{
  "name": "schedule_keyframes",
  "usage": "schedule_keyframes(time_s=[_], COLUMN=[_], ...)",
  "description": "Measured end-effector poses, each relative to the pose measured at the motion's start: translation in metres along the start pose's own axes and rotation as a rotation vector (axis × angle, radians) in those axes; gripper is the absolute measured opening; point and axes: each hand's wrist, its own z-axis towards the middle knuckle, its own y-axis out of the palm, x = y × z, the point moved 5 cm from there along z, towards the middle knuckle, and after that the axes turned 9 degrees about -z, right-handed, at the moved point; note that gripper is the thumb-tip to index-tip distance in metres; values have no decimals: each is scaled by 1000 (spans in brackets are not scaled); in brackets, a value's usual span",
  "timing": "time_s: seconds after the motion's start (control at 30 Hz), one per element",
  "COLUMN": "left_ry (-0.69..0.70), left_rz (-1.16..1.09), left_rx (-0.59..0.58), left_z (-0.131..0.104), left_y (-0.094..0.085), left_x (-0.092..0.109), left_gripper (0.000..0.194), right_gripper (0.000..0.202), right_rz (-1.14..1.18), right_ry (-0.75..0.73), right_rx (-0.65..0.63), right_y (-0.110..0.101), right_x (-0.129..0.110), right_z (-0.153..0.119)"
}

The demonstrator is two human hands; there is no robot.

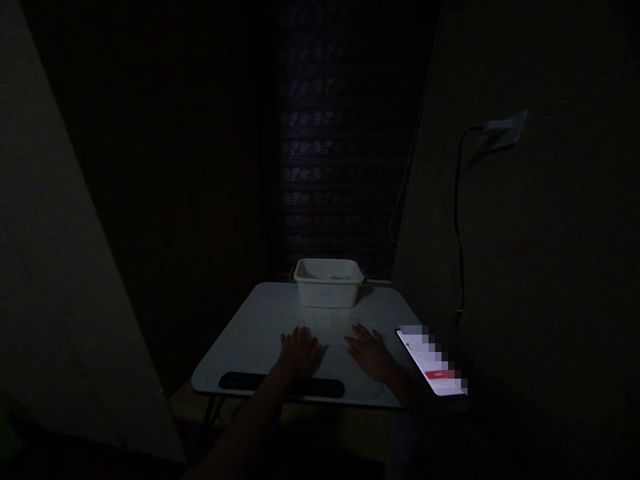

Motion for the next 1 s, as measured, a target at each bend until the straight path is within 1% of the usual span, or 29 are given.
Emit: schedule_keyframes(time_s=[0.13,0.23,0.3,0.43,0.57,0.67,0.77,0.9,1.0], left_ry=[-31,-29,-13,6,-14,-35,-50,-92,-87], left_rz=[-5,-12,-15,-23,-13,-13,-19,-25,-9], left_rx=[-20,-14,-8,-35,-34,-25,6,8,1], left_z=[-1,3,5,13,21,26,28,27,25], left_y=[-2,-3,-3,0,5,7,8,6,3], left_x=[-4,0,7,22,30,29,27,21,19], left_gripper=[45,45,44,45,46,46,47,47,45], right_gripper=[37,37,37,39,42,44,45,42,42], right_rz=[-2,-8,-8,4,22,34,42,33,32], right_ry=[32,52,70,115,137,156,184,198,204], right_rx=[-28,-28,-18,-13,-57,-75,-81,-94,-107], right_y=[4,5,4,0,1,4,7,9,11], right_x=[12,17,17,11,5,6,12,24,30], right_z=[-3,-2,1,9,14,14,12,8,4])
